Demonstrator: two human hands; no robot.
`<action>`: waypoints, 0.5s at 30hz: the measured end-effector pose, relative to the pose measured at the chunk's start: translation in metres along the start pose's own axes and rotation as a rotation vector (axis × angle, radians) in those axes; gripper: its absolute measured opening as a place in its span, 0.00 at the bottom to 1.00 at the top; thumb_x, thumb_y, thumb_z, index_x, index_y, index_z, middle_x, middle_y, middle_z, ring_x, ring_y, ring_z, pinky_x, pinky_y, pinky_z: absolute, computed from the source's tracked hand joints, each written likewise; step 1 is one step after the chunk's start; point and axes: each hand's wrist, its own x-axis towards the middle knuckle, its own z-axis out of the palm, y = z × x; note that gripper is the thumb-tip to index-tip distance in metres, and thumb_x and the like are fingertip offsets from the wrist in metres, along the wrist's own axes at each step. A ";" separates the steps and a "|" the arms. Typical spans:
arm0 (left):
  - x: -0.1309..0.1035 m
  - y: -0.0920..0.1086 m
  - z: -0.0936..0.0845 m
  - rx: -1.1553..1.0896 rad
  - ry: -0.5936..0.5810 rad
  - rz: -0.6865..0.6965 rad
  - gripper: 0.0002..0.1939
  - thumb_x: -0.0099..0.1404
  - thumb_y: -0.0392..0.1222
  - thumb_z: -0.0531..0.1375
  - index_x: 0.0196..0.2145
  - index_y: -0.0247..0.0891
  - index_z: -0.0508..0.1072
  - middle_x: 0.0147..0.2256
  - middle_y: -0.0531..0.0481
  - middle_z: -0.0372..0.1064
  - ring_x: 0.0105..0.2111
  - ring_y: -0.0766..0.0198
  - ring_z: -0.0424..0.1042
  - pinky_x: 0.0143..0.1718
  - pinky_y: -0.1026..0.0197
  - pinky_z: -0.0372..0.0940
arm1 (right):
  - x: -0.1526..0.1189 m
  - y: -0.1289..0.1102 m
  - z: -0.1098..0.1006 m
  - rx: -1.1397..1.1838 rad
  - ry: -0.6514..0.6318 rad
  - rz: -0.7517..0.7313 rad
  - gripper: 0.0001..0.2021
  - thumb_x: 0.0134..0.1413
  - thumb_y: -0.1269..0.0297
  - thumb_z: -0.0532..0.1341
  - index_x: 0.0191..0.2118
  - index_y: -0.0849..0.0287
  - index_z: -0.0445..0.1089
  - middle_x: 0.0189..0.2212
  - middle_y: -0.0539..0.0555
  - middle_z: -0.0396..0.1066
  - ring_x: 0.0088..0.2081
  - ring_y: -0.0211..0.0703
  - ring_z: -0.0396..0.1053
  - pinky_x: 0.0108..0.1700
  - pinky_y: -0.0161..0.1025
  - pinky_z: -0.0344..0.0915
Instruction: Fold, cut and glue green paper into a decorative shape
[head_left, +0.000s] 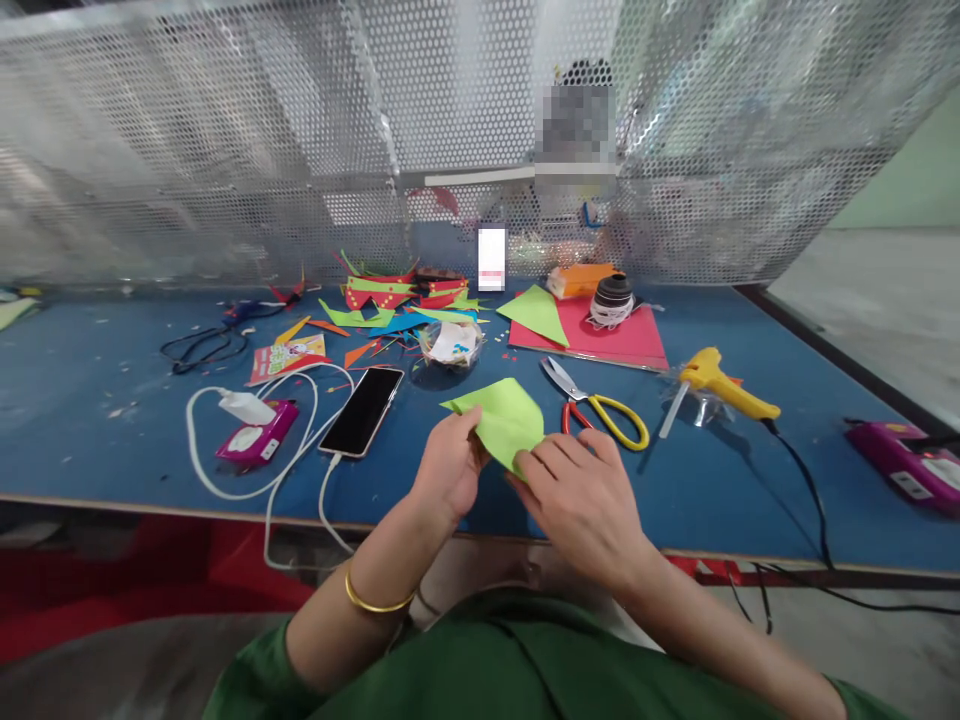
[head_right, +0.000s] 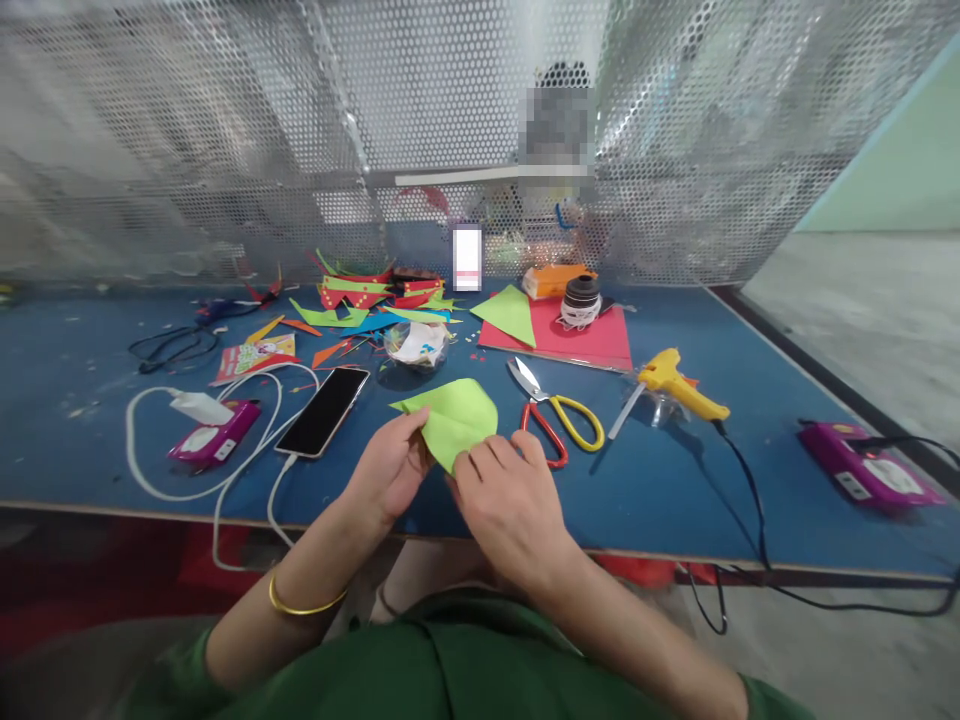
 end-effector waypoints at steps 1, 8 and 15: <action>0.003 0.001 -0.002 0.010 0.005 -0.002 0.04 0.58 0.39 0.61 0.34 0.38 0.73 0.37 0.47 0.78 0.41 0.57 0.78 0.39 0.59 0.72 | -0.002 0.002 -0.002 0.126 -0.035 0.016 0.11 0.63 0.60 0.60 0.31 0.57 0.72 0.26 0.51 0.73 0.33 0.44 0.68 0.43 0.45 0.54; 0.003 0.015 -0.010 0.135 -0.173 -0.055 0.15 0.49 0.37 0.65 0.38 0.38 0.76 0.33 0.48 0.79 0.30 0.60 0.77 0.34 0.60 0.72 | 0.008 0.052 -0.002 0.341 0.159 0.388 0.19 0.64 0.52 0.57 0.53 0.58 0.71 0.49 0.61 0.76 0.50 0.53 0.72 0.51 0.48 0.64; 0.010 0.028 -0.006 0.243 -0.314 -0.139 0.18 0.44 0.35 0.65 0.36 0.38 0.77 0.31 0.46 0.79 0.27 0.59 0.77 0.32 0.59 0.71 | 0.032 0.078 0.016 0.624 -0.204 0.456 0.10 0.57 0.56 0.61 0.32 0.54 0.76 0.30 0.49 0.79 0.34 0.44 0.73 0.53 0.48 0.63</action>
